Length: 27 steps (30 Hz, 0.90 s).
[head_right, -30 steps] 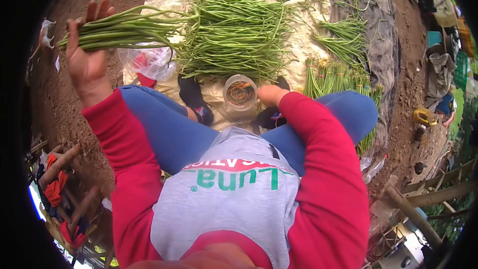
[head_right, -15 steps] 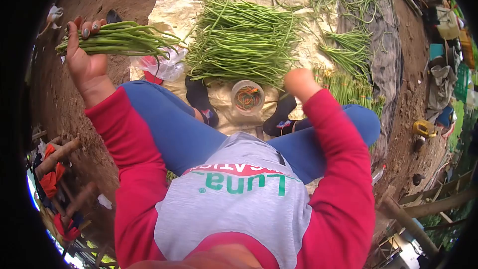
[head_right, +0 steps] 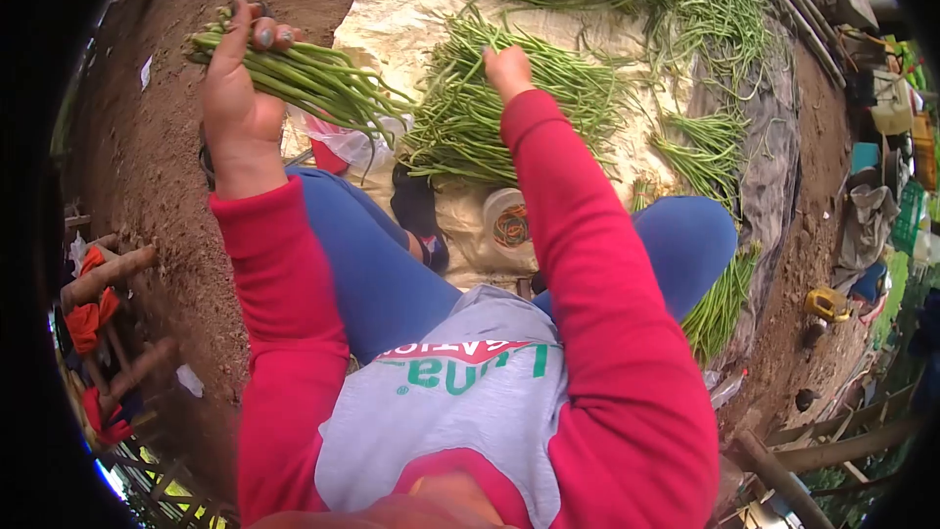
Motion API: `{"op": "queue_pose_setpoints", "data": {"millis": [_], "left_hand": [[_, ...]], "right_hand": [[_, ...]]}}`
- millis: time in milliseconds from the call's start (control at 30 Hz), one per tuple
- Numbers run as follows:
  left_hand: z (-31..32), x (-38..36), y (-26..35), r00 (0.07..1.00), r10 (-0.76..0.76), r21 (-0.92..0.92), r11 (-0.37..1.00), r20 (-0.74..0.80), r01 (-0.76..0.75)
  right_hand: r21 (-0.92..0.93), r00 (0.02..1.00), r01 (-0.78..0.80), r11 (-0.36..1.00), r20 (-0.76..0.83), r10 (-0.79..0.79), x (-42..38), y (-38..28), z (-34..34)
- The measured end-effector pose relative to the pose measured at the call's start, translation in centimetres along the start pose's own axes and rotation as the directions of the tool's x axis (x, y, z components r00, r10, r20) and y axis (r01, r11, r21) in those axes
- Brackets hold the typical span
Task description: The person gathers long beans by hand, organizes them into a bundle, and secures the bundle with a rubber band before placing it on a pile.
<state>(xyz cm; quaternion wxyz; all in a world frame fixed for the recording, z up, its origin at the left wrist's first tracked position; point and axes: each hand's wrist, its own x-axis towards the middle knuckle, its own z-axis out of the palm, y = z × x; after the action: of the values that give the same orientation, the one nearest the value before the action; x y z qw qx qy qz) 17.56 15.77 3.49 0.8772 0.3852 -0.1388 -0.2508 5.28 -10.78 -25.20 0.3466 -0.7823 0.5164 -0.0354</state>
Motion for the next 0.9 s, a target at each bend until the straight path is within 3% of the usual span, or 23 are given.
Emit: {"op": "queue_pose_setpoints", "data": {"millis": [33, 67, 133, 200, 267, 333, 467, 500, 633, 667, 767, 867, 900], "left_hand": [[-0.2, 0.2, -0.2, 0.998, -0.055, 0.009, 0.998, 0.007, 0.055], [-0.5, 0.3, -0.4, 0.994, -0.11, 0.017, 0.994, 0.013, 0.109], [-1.0, 0.6, -0.4, 0.994, -0.106, 0.041, 0.994, 0.042, 0.104], [-0.6, 0.3, -0.4, 0.981, -0.166, 0.143, 0.973, -0.105, 0.18], [-1.0, 0.5, -0.7, 0.977, -0.172, 0.144, 0.971, -0.126, 0.19], [-1.0, 0.6, -1.0, 0.931, -0.347, 0.155, 0.919, -0.115, 0.362], [0.0, 0.5, -3.7, 0.93, -0.368, 0.286, 0.894, 0.03, 0.344], [0.7, 0.4, -4.5, 0.918, -0.398, 0.308, 0.874, 0.01, 0.375], [3.5, -1.0, -8.1, 0.863, -0.505, 0.325, 0.818, 0.012, 0.474], [3.5, -0.9, -9.0, 0.845, -0.529, 0.273, 0.827, 0.076, 0.492], [4.3, -1.3, -9.9, 0.87, -0.474, 0.2, 0.873, 0.136, 0.444], [4.8, -1.7, -10.2, 0.877, -0.475, 0.258, 0.858, 0.073, 0.444], [4.7, -1.7, -10.4, 0.874, -0.473, 0.223, 0.868, 0.107, 0.443]], "right_hand": [[-0.004, 0.995, -0.089, 0.996, 0.032, 0.089, -0.1, -0.5, 1.3], [-0.075, 0.993, -0.066, 0.995, -0.099, 0.059, -2.2, -1.9, 1.2], [-0.029, 0.988, -0.063, 0.998, -0.143, 0.058, -1.7, -2.4, 1.9], [0.214, 0.992, -0.115, 0.97, 0.078, 0.1, -1.1, -2.2, 0.7], [0.488, 0.996, 0.063, 0.871, 0.02, -0.083, -1.1, -2.6, -0.9], [0.745, 0.966, 0.01, 0.667, 0.165, -0.198, -4.8, -5.3, -6.0], [0.783, 0.872, 0.163, 0.6, 0.171, -0.459, -9.0, -6.6, -12.1], [0.762, 0.87, 0.105, 0.64, 0.241, -0.43, -11.2, -7.4, -14.3], [0.764, 0.837, 0.167, 0.623, 0.224, -0.499, -15.7, -7.0, -16.4], [0.816, 0.782, 0.221, 0.534, 0.179, -0.597, -16.1, -6.5, -15.7], [0.717, 0.809, 0.244, 0.653, 0.22, -0.545, -17.0, -5.2, -15.2], [0.805, 0.81, 0.223, 0.55, 0.161, -0.564, -17.1, -5.2, -16.1], [0.785, 0.853, 0.184, 0.592, 0.172, -0.493, -17.7, -5.2, -16.9]]}}
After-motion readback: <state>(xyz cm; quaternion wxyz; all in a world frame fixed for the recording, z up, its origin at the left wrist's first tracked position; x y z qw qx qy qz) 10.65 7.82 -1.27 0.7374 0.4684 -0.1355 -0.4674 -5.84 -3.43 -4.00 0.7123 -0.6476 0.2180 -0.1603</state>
